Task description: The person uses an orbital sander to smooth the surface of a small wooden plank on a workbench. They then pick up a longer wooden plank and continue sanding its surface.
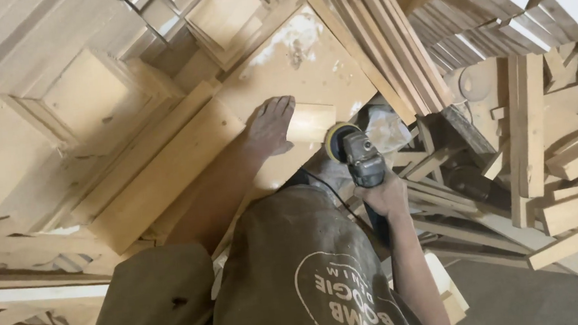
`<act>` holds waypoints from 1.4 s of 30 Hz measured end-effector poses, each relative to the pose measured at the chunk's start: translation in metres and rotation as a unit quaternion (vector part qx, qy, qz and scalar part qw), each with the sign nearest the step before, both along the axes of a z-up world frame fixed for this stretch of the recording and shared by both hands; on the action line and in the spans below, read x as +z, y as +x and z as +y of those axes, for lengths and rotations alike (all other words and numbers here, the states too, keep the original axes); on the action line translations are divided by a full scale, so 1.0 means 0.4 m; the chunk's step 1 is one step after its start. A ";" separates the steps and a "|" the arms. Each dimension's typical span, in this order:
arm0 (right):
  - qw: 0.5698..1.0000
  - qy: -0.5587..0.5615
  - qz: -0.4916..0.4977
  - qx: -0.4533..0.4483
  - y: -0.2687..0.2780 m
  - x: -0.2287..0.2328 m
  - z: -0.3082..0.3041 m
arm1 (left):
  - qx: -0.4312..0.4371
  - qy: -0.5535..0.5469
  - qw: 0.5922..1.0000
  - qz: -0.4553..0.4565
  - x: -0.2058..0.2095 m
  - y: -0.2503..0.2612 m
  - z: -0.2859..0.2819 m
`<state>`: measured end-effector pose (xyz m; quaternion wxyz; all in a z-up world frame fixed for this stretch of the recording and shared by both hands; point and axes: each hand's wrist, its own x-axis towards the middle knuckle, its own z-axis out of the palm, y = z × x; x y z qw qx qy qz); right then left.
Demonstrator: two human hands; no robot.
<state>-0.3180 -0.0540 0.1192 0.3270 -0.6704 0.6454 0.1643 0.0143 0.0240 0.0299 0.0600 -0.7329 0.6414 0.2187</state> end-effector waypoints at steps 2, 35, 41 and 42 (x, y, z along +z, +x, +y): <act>0.999 0.003 0.020 0.024 0.046 0.060 0.008 | -0.005 -0.011 1.000 0.001 -0.031 0.004 -0.005; 0.998 0.015 0.027 0.058 0.187 0.029 -0.125 | 0.001 -0.003 1.000 0.003 -0.092 -0.003 -0.025; 0.998 0.032 0.049 0.032 0.099 0.012 -0.051 | -0.003 0.000 1.000 -0.012 -0.067 0.007 -0.028; 0.997 0.039 0.064 0.035 0.062 -0.009 -0.025 | 0.000 0.003 1.000 -0.003 -0.064 0.003 -0.023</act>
